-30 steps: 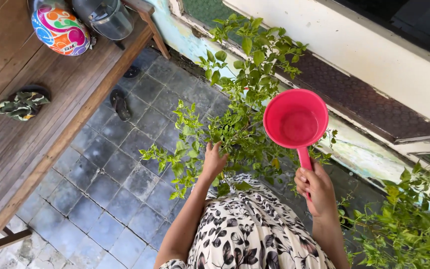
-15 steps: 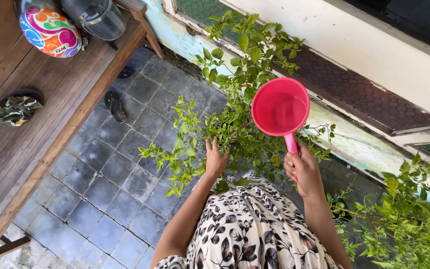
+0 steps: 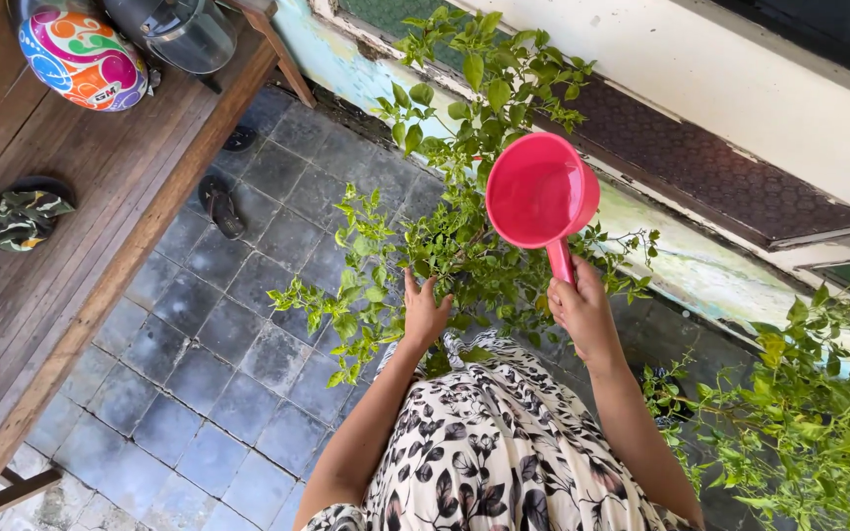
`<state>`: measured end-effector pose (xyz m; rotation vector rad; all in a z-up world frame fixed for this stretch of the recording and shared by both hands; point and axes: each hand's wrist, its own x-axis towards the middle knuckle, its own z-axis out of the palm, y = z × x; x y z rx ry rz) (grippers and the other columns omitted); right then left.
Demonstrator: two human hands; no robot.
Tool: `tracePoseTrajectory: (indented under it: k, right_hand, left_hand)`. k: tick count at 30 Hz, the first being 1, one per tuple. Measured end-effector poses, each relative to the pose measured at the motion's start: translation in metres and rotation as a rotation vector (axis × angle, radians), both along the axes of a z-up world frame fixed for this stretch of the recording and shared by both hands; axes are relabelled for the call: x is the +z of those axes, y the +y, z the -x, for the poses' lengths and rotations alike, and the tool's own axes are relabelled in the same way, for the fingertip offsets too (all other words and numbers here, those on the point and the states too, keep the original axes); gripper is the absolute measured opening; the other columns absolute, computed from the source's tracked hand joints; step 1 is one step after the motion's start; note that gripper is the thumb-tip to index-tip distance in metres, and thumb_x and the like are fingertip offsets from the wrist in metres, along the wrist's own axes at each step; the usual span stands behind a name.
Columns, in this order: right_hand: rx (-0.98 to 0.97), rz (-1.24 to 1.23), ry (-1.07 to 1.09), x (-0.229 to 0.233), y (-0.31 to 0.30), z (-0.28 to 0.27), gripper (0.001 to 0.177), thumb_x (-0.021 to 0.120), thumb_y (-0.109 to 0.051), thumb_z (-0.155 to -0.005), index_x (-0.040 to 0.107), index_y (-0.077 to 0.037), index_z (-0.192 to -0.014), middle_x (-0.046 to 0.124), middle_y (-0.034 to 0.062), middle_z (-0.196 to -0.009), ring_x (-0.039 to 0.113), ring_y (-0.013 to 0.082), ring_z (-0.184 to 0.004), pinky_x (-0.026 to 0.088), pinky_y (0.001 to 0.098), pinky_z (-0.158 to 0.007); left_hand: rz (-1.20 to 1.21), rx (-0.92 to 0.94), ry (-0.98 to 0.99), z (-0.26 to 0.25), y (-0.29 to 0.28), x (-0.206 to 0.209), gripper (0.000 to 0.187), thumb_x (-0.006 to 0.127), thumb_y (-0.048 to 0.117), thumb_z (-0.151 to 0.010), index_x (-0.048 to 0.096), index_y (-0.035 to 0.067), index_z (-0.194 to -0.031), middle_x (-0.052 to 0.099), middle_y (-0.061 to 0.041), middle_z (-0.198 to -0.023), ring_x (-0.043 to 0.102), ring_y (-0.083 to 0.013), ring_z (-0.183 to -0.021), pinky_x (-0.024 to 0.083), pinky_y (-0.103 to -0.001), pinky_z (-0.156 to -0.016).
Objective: The person waters several potted plants on a tiled balcony using a pink plastic scoop. They repeatedly dip the scoop into a black bucket and pour water onto the soil of each plant, moving between pots along the wall.
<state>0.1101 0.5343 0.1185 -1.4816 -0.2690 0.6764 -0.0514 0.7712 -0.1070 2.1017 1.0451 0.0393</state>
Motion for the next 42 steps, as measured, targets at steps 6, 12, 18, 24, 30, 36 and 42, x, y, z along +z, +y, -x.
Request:
tracePoseTrajectory:
  k: [6, 12, 18, 24, 30, 36, 42]
  right_hand:
    - [-0.009, -0.020, -0.019, -0.012, 0.008, 0.000, 0.053, 0.052, -0.002, -0.114, 0.045, 0.011, -0.164, 0.046, 0.0011, -0.077, 0.044, 0.0052, -0.052, 0.038, 0.0231, -0.041]
    - [0.007, -0.017, 0.003, -0.005, 0.012, -0.003, 0.056, 0.052, -0.003, -0.114, 0.043, 0.012, -0.167, 0.048, -0.0001, -0.076, 0.044, 0.0037, -0.051, 0.039, 0.0226, -0.040]
    - [0.031, -0.149, 0.185, -0.007, 0.000, -0.018, 0.067, 0.056, -0.011, -0.115, 0.034, 0.008, -0.175, 0.044, -0.0027, -0.080, 0.039, 0.0010, -0.054, 0.036, 0.0214, -0.041]
    - [0.017, -0.164, 0.168, 0.005, 0.003, -0.013, 0.064, 0.055, -0.009, -0.115, 0.036, 0.009, -0.173, 0.041, -0.0017, -0.081, 0.038, 0.0030, -0.055, 0.034, 0.0216, -0.042]
    - [-0.022, -0.072, 0.022, 0.015, 0.015, -0.004, 0.057, 0.053, -0.003, -0.114, 0.041, 0.011, -0.168, 0.044, -0.0004, -0.078, 0.042, 0.0046, -0.054, 0.036, 0.0229, -0.042]
    - [-0.027, -0.012, -0.058, 0.010, 0.026, 0.000, 0.052, 0.053, -0.001, -0.114, 0.045, 0.011, -0.164, 0.047, 0.0005, -0.076, 0.044, 0.0055, -0.052, 0.038, 0.0233, -0.042]
    - [-0.009, -0.076, 0.043, 0.012, 0.029, -0.004, 0.057, 0.052, -0.004, -0.114, 0.041, 0.009, -0.169, 0.044, -0.0005, -0.078, 0.041, 0.0040, -0.053, 0.036, 0.0226, -0.041]
  left_hand:
    - [0.037, 0.002, 0.017, 0.001, -0.002, 0.008, 0.067, 0.080, 0.038, -0.111, 0.064, 0.010, -0.170, 0.002, -0.031, -0.197, 0.029, -0.0688, -0.170, 0.056, -0.075, -0.121]
    - [0.030, -0.016, -0.006, 0.003, -0.002, 0.007, 0.065, 0.081, 0.036, -0.111, 0.065, 0.010, -0.168, 0.005, -0.034, -0.195, 0.030, -0.0685, -0.169, 0.056, -0.075, -0.121]
    - [0.081, -0.013, 0.010, 0.009, -0.001, 0.018, 0.061, 0.078, 0.035, -0.113, 0.066, 0.011, -0.168, 0.002, -0.032, -0.196, 0.030, -0.0686, -0.169, 0.058, -0.072, -0.119]
    - [0.076, -0.026, -0.017, 0.012, 0.005, 0.010, 0.057, 0.074, 0.031, -0.116, 0.065, 0.007, -0.167, 0.005, -0.035, -0.194, 0.032, -0.0702, -0.168, 0.060, -0.073, -0.117]
    - [0.055, -0.038, -0.015, 0.011, 0.007, 0.001, 0.054, 0.076, 0.030, -0.114, 0.068, 0.008, -0.163, 0.006, -0.033, -0.195, 0.033, -0.0689, -0.168, 0.061, -0.072, -0.115]
    - [0.053, -0.038, -0.039, 0.013, 0.010, 0.009, 0.053, 0.077, 0.029, -0.112, 0.069, 0.009, -0.161, 0.006, -0.035, -0.194, 0.033, -0.0691, -0.168, 0.060, -0.073, -0.117]
    - [0.046, -0.029, -0.049, 0.014, 0.013, 0.003, 0.050, 0.077, 0.028, -0.112, 0.069, 0.011, -0.159, 0.006, -0.033, -0.195, 0.037, -0.0683, -0.167, 0.062, -0.071, -0.113]
